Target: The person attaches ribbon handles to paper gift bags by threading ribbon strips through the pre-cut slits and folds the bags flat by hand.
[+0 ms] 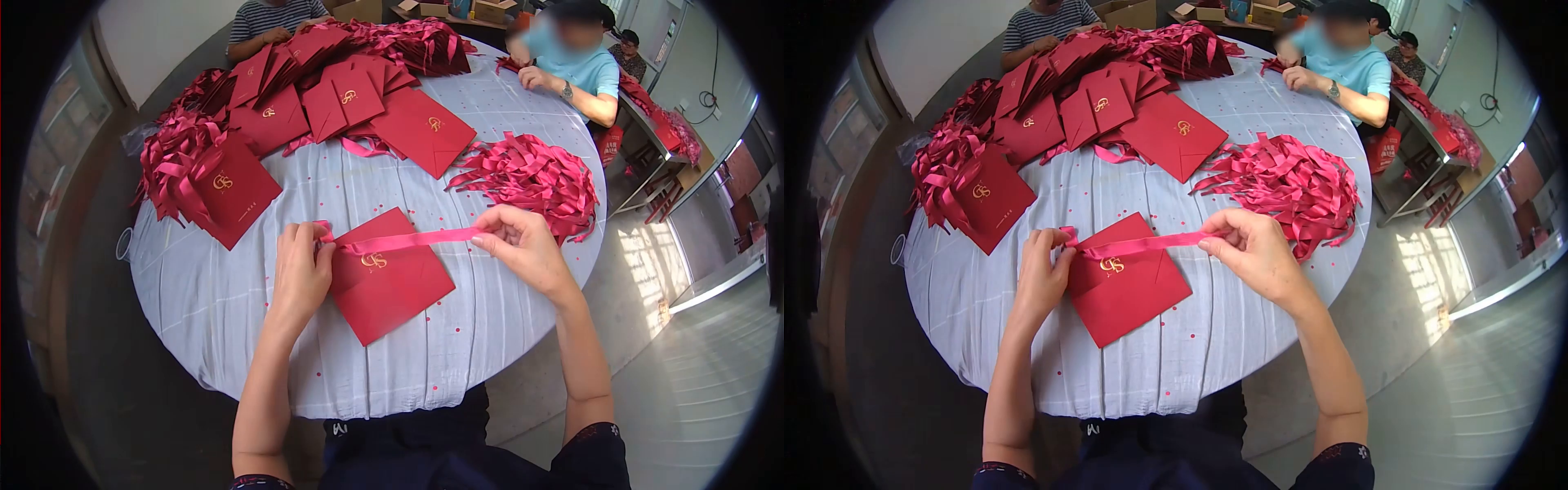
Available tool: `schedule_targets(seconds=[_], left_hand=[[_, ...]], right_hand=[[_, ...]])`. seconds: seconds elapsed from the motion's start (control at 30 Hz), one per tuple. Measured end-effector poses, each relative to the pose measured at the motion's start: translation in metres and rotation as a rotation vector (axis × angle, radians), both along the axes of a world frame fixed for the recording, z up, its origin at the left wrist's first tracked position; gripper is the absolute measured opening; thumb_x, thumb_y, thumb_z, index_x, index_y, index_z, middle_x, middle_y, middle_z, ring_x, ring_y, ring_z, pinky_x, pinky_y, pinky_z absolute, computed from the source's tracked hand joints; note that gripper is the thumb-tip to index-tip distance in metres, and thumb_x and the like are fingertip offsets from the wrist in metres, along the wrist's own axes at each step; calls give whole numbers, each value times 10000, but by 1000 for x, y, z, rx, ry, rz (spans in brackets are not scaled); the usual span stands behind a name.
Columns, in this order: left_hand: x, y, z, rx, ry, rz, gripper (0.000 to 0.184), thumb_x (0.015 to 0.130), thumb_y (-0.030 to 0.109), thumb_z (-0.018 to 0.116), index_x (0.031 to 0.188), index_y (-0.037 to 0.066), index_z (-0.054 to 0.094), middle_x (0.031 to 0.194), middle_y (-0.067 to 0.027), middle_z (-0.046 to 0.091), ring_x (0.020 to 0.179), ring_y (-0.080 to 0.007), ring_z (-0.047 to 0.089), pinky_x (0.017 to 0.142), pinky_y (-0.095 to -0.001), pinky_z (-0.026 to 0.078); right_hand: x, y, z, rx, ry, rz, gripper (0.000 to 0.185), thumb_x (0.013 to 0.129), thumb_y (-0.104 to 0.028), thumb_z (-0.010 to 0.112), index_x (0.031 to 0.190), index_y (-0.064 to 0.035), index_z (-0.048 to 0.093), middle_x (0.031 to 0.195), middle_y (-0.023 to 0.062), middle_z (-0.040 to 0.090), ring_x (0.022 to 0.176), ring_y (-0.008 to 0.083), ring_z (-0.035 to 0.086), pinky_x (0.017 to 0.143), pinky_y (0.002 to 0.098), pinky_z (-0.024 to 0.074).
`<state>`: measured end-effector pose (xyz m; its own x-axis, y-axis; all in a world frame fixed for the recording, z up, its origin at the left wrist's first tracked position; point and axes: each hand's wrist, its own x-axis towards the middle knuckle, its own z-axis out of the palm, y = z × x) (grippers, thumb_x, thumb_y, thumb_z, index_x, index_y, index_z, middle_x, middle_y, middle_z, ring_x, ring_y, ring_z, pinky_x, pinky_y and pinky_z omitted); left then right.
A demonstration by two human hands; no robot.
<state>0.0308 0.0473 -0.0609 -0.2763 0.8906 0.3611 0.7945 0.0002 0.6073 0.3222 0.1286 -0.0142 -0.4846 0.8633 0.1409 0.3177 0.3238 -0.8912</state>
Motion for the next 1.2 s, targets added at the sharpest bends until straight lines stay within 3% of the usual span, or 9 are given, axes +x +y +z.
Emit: schedule_targets(seconds=[0.1, 0.2, 0.27, 0.57, 0.67, 0.83, 0.93, 1.07, 1.2], left_hand=[[0, 6, 14, 55, 28, -82, 159, 860, 120, 621, 948, -11, 601, 937, -152, 575, 970, -322, 523, 843, -380, 442], [-4, 25, 27, -59, 158, -155, 158, 873, 116, 617, 964, -6, 660, 950, -151, 629, 933, -278, 591, 820, -352, 466], [-7, 43, 24, -329, -53, -267, 186, 864, 124, 621, 978, -6, 688, 895, -142, 667, 829, -238, 635, 761, -327, 492], [2, 59, 34, -463, -253, -362, 139, 842, 28, 619, 952, -43, 662, 796, -66, 670, 732, -117, 620, 688, -255, 502], [0, 61, 44, -435, -382, -433, 129, 863, -3, 586, 977, -32, 638, 785, -49, 655, 741, -93, 613, 678, -228, 493], [23, 36, 95, -272, -381, -491, 137, 885, -31, 552, 1005, -42, 619, 801, -29, 651, 744, -70, 599, 685, -225, 500], [31, 31, 100, -177, -373, -519, 126, 887, -34, 552, 991, -52, 620, 813, -28, 656, 742, -66, 596, 696, -234, 508], [38, 27, 99, -152, -303, -533, 108, 872, -32, 578, 963, -61, 629, 805, -37, 662, 741, -67, 599, 696, -238, 512], [46, 24, 101, -162, -309, -531, 118, 856, -15, 615, 962, -62, 632, 787, -41, 662, 732, -69, 601, 689, -245, 512]], right_hand=[[-5, -4, 5, -141, 294, 55, 118, 857, -54, 680, 962, -11, 647, 820, -16, 629, 703, 27, 550, 595, 182, 433], [-15, -6, 6, -107, 332, 32, 132, 861, -48, 676, 984, -7, 650, 856, 2, 645, 751, 44, 579, 632, 188, 460], [-22, -4, 4, -77, 405, 40, 135, 862, -45, 674, 989, -5, 651, 871, 10, 650, 758, 49, 584, 646, 191, 463], [-32, -10, 14, -6, 569, -10, 206, 868, -65, 674, 1054, 10, 628, 904, 22, 648, 773, 60, 578, 691, 203, 460], [-31, -7, 9, -274, 846, 121, 197, 918, -137, 624, 1037, 20, 631, 832, 17, 626, 688, 68, 538, 655, 212, 451], [-36, -30, 19, -193, 722, 97, 203, 960, -154, 563, 1026, 23, 636, 849, 27, 630, 682, 52, 529, 645, 207, 448], [-39, -41, 18, -56, 529, 98, 197, 977, -146, 531, 1009, 20, 633, 867, 43, 648, 641, 34, 516, 586, 189, 429], [-40, -48, 17, -160, 486, 98, 178, 978, -117, 522, 1029, 22, 621, 864, 51, 655, 591, 20, 494, 505, 168, 386], [-44, -48, 13, -175, 425, 46, 151, 963, -85, 534, 1038, 29, 600, 881, 54, 655, 658, 35, 552, 573, 180, 444]])
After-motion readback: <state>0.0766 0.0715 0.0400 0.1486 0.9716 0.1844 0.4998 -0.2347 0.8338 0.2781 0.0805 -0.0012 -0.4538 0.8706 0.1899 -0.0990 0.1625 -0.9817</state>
